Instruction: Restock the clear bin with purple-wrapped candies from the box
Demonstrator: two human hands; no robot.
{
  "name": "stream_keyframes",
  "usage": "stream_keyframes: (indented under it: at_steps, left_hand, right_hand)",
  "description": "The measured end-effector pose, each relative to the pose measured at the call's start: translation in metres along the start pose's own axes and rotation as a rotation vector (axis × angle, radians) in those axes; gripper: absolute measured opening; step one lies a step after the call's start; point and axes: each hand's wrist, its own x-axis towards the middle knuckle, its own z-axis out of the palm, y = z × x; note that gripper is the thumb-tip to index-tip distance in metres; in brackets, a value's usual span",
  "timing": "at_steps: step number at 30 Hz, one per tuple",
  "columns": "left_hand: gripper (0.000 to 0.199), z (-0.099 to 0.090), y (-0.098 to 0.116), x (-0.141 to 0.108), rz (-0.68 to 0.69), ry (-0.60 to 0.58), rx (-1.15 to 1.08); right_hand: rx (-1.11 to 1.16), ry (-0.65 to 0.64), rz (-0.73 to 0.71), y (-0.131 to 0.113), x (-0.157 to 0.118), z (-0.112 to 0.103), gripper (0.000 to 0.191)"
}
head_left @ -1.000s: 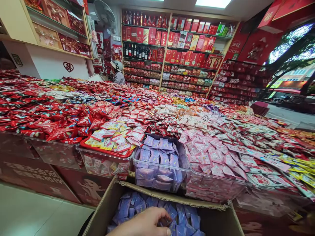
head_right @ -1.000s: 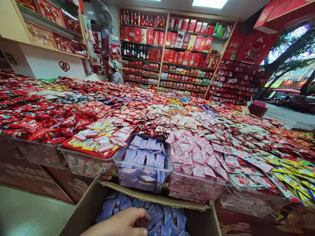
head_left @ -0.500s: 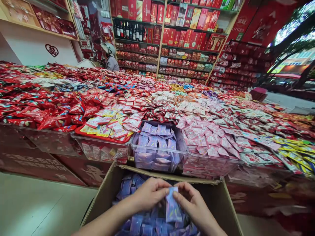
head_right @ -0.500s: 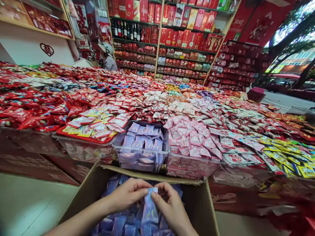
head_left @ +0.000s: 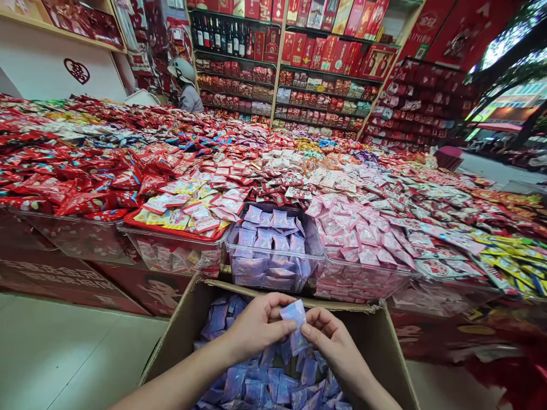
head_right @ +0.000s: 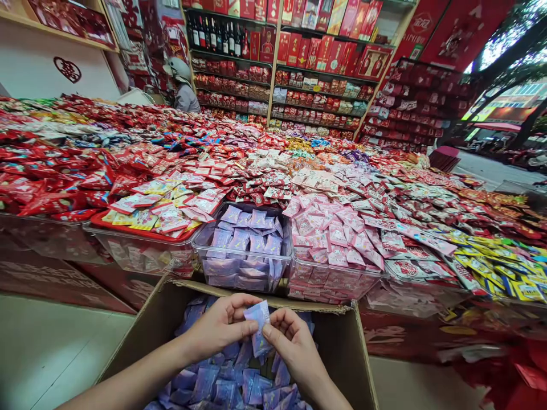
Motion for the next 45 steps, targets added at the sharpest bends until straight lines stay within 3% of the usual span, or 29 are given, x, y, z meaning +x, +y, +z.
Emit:
stream_keyframes:
  at_steps: [8,12,14,16,19,21,28,33,38,45]
  left_hand:
    - [0.038,0.002,0.001,-0.003,0.024,0.045,-0.007]
    - [0.037,0.002,0.003,-0.003,0.062,0.054,0.022]
    - [0.041,0.001,0.005,-0.003,0.009,0.037,0.016]
    - [0.047,0.000,0.009,-0.004,-0.112,-0.002,-0.056]
    - [0.053,-0.001,0.015,-0.005,-0.244,-0.079,-0.253]
    - [0.045,-0.002,0.017,-0.006,-0.210,-0.074,-0.286]
    - [0.041,-0.003,0.016,-0.006,-0.163,-0.100,-0.223]
    - [0.049,-0.003,0.018,-0.008,-0.151,-0.103,-0.252]
    - [0.036,-0.002,0.013,-0.005,-0.174,-0.070,-0.157]
    - [0.029,-0.005,0.009,-0.003,-0.162,-0.068,-0.099]
  right_hand:
    - [0.041,0.085,-0.086,0.002,0.000,0.005,0.026]
    - [-0.077,0.086,-0.139,0.003,0.001,0.002,0.022]
    - [-0.188,0.125,-0.262,0.002,0.001,-0.001,0.015]
    - [-0.358,0.162,-0.487,0.001,0.000,-0.003,0.006]
    - [-0.643,0.125,-0.818,-0.001,-0.003,-0.003,0.022]
    - [-0.746,0.091,-0.899,-0.002,-0.006,-0.002,0.031]
    - [-0.782,0.232,-0.813,0.002,-0.008,-0.007,0.032]
    - [-0.740,0.219,-0.751,0.007,-0.005,-0.008,0.027]
    - [-0.880,0.187,-0.865,0.007,-0.005,-0.011,0.031]
    - [-1.156,0.001,-1.166,0.007,-0.002,-0.022,0.044]
